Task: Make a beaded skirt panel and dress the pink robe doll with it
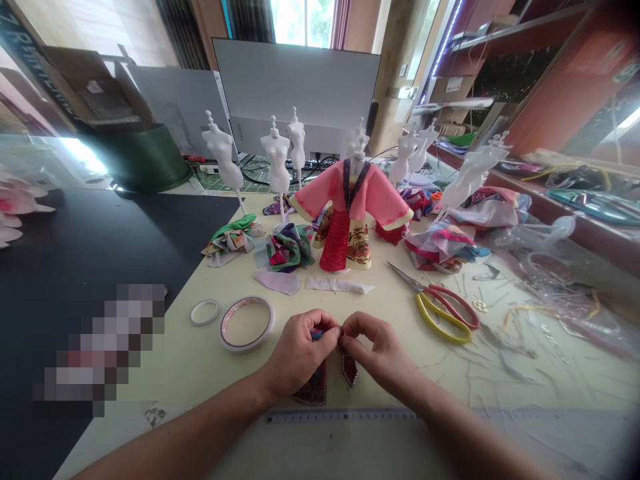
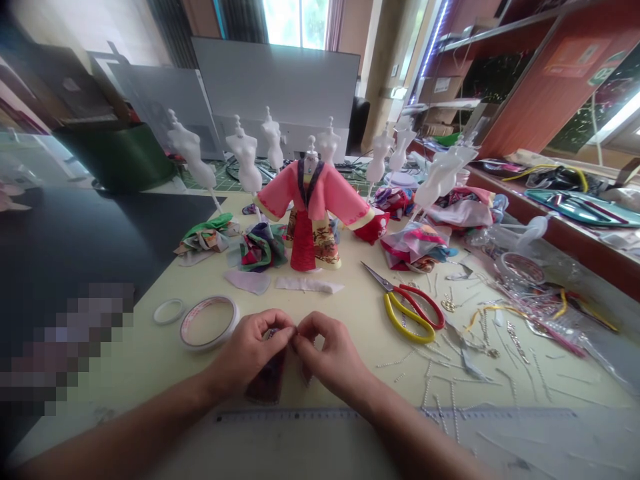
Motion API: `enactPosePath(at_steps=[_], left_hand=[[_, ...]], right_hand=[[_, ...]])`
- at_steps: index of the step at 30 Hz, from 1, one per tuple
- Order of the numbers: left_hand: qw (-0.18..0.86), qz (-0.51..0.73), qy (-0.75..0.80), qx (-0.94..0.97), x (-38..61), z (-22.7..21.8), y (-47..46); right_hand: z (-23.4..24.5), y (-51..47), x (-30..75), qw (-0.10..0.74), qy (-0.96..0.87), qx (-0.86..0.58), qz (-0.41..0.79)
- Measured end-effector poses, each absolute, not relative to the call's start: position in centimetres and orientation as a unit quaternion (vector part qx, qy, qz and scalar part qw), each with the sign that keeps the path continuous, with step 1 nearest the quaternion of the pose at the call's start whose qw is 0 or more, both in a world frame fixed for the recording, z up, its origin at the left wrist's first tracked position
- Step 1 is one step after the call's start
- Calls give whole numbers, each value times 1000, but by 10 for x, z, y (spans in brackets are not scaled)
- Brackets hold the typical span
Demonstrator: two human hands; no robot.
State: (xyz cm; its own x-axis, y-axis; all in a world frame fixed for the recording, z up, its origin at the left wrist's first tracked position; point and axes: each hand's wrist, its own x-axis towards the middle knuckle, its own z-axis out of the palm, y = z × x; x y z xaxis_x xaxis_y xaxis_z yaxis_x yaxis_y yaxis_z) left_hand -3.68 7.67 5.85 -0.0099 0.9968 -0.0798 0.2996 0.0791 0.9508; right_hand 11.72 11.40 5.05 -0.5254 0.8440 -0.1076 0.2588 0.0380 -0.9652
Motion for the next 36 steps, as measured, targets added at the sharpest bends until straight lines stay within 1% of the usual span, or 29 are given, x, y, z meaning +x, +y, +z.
enactPosePath(at_steps=[7,19,36], left_hand=[[473,409,592,508,-37,57,78],[467,406,581,529,-37,54,79],[487,417,564,521,-35,56,74]], right_hand=[[50,113,118,263,-673,-416,553],[49,113,119,265,-683,-411,543],[52,111,118,268,-679,-409,548]])
